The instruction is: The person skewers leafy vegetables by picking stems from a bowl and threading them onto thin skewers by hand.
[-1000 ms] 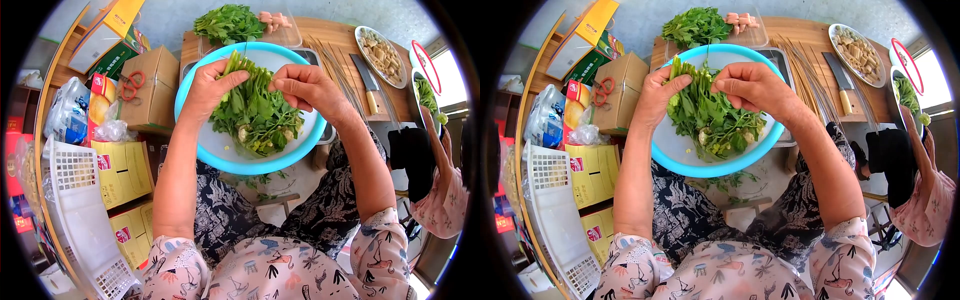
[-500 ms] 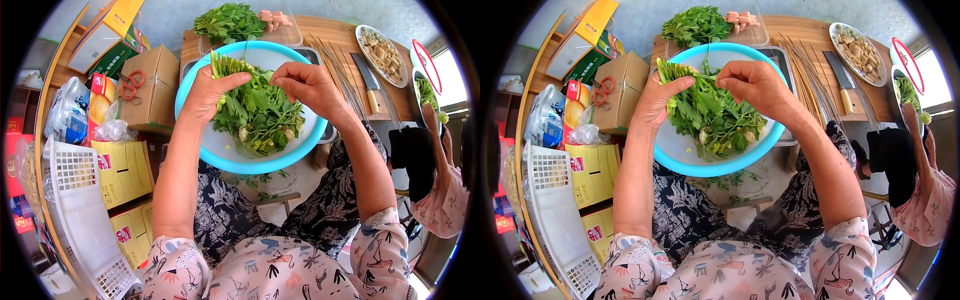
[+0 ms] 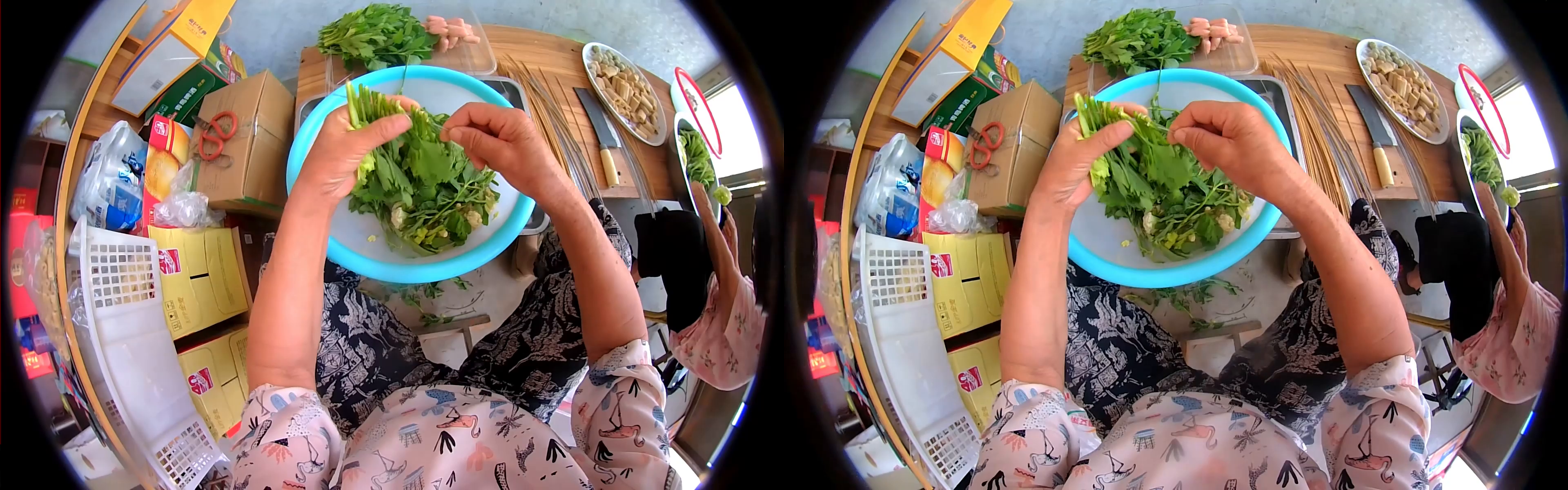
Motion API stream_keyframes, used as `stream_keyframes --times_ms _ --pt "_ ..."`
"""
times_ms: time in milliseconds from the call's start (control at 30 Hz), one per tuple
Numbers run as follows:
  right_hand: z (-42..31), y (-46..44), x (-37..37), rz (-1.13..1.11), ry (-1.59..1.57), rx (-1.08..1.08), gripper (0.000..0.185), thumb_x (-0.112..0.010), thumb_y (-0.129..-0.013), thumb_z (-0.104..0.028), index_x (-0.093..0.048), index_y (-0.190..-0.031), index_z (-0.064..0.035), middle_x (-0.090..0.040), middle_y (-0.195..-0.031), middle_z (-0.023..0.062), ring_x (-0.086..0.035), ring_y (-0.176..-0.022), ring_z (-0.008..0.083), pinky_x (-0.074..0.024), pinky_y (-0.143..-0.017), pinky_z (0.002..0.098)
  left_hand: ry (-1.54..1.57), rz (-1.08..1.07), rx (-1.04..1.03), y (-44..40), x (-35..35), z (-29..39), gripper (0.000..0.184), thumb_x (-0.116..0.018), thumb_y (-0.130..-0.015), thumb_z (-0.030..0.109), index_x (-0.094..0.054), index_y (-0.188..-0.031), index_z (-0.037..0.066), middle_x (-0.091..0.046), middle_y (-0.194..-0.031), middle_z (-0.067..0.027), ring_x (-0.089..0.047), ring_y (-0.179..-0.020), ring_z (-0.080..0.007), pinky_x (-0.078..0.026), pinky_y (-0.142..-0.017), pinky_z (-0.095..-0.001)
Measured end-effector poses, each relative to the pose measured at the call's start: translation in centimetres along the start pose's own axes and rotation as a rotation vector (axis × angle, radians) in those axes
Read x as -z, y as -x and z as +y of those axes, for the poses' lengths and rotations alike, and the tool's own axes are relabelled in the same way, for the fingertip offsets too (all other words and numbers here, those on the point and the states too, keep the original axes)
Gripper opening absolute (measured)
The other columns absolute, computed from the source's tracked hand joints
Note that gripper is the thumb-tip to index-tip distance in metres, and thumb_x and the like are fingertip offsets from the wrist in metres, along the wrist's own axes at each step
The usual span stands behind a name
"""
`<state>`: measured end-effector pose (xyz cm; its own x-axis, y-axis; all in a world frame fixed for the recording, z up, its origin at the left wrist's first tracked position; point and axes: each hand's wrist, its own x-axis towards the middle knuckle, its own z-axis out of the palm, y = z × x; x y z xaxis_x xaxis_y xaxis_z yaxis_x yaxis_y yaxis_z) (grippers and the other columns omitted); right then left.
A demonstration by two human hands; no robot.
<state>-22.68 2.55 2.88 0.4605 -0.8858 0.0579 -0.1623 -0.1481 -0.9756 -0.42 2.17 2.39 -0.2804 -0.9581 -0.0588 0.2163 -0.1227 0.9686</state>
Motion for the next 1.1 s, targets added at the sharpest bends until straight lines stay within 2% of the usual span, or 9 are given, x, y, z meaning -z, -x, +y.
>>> stream_keyframes --times_ms 67,167,433,533,700,833,933,1033,1100 --pt "-0.4 -0.1 0.5 0.022 0.043 -0.009 0.012 -0.057 -0.090 -0.012 -0.064 -0.090 -0.0017 -0.051 -0.062 -0.0038 -0.045 -0.056 0.0037 -0.0387 -0.051 0.0206 0.060 0.008 -0.040 -0.1 0.4 0.0 0.025 -0.067 -0.085 0.015 -0.062 -0.106 0.002 -0.065 -0.100 -0.0044 -0.061 -0.089 -0.0128 -0.051 -0.080 -0.0286" --pt "-0.4 -0.2 0.6 0.011 0.072 -0.005 0.012 -0.057 -0.090 -0.012 -0.064 -0.089 -0.0020 -0.052 -0.062 -0.0039 -0.046 -0.056 0.0036 -0.0390 -0.052 0.0205 0.095 0.083 -0.011 -0.2 0.7 -0.4 0.017 -0.068 -0.083 0.010 -0.064 -0.098 0.004 -0.064 -0.095 -0.0001 -0.059 -0.086 -0.0100 -0.046 -0.081 -0.0266" --pt "0.2 0.1 0.4 -0.011 0.026 -0.045 0.012 -0.058 -0.090 -0.012 -0.064 -0.090 -0.0022 -0.052 -0.062 -0.0038 -0.045 -0.056 0.0035 -0.0380 -0.051 0.0204 -0.008 0.048 0.031 -0.1 1.1 -0.6 0.020 -0.070 -0.081 0.010 -0.065 -0.099 0.005 -0.065 -0.094 -0.0006 -0.059 -0.086 -0.0094 -0.047 -0.080 -0.0261" --pt "-0.2 0.1 0.5 -0.020 0.024 -0.048 0.012 -0.058 -0.090 -0.013 -0.064 -0.090 -0.0022 -0.051 -0.061 -0.0039 -0.045 -0.055 0.0035 -0.0374 -0.051 0.0202 -0.043 0.023 -0.020 0.0 0.9 -0.3 0.022 -0.066 -0.085 0.014 -0.063 -0.103 0.003 -0.066 -0.096 -0.0032 -0.062 -0.084 -0.0111 -0.051 -0.077 -0.0264" --pt "-0.1 0.0 0.9 -0.023 0.027 -0.046 0.013 -0.058 -0.091 -0.013 -0.064 -0.090 -0.0022 -0.051 -0.061 -0.0041 -0.045 -0.055 0.0035 -0.0365 -0.051 0.0199 0.057 -0.016 -0.082 0.2 0.9 0.4 0.029 -0.060 -0.091 0.023 -0.063 -0.109 0.000 -0.065 -0.101 -0.0050 -0.058 -0.092 -0.0103 -0.046 -0.086 -0.0263" --pt "0.0 0.1 0.6 -0.035 0.025 -0.049 0.013 -0.058 -0.091 -0.014 -0.064 -0.090 -0.0024 -0.050 -0.060 -0.0042 -0.044 -0.055 0.0031 -0.0359 -0.051 0.0199 0.001 -0.068 -0.019 0.2 1.2 0.2 0.028 -0.059 -0.091 0.022 -0.064 -0.108 -0.001 -0.065 -0.103 -0.0054 -0.058 -0.095 -0.0104 -0.046 -0.087 -0.0268" --pt "-0.1 0.0 0.9 -0.046 0.027 -0.047 0.013 -0.058 -0.091 -0.014 -0.064 -0.090 -0.0024 -0.050 -0.060 -0.0042 -0.044 -0.055 0.0031 -0.0358 -0.051 0.0200 -0.056 -0.069 -0.068 0.1 1.1 -0.2 0.027 -0.059 -0.091 0.020 -0.064 -0.107 -0.001 -0.065 -0.102 -0.0053 -0.059 -0.093 -0.0106 -0.047 -0.085 -0.0261" --pt "-0.1 -0.2 1.0 -0.056 0.042 -0.042 0.014 -0.058 -0.091 -0.014 -0.064 -0.089 -0.0020 -0.050 -0.060 -0.0039 -0.044 -0.055 0.0030 -0.0362 -0.051 0.0204 -0.116 -0.001 -0.156 0.0 1.1 0.0 0.032 -0.059 -0.091 0.026 -0.062 -0.109 0.000 -0.065 -0.101 -0.0061 -0.061 -0.091 -0.0116 -0.051 -0.082 -0.0269" --pt "-0.1 -0.2 0.9 -0.048 0.054 -0.042 0.014 -0.058 -0.091 -0.015 -0.064 -0.089 -0.0017 -0.049 -0.060 -0.0038 -0.045 -0.056 0.0028 -0.0365 -0.051 0.0206 0.077 0.031 -0.119 -0.1 1.4 0.3 0.031 -0.058 -0.091 0.025 -0.062 -0.108 -0.001 -0.065 -0.100 -0.0063 -0.062 -0.087 -0.0112 -0.052 -0.078 -0.0264"
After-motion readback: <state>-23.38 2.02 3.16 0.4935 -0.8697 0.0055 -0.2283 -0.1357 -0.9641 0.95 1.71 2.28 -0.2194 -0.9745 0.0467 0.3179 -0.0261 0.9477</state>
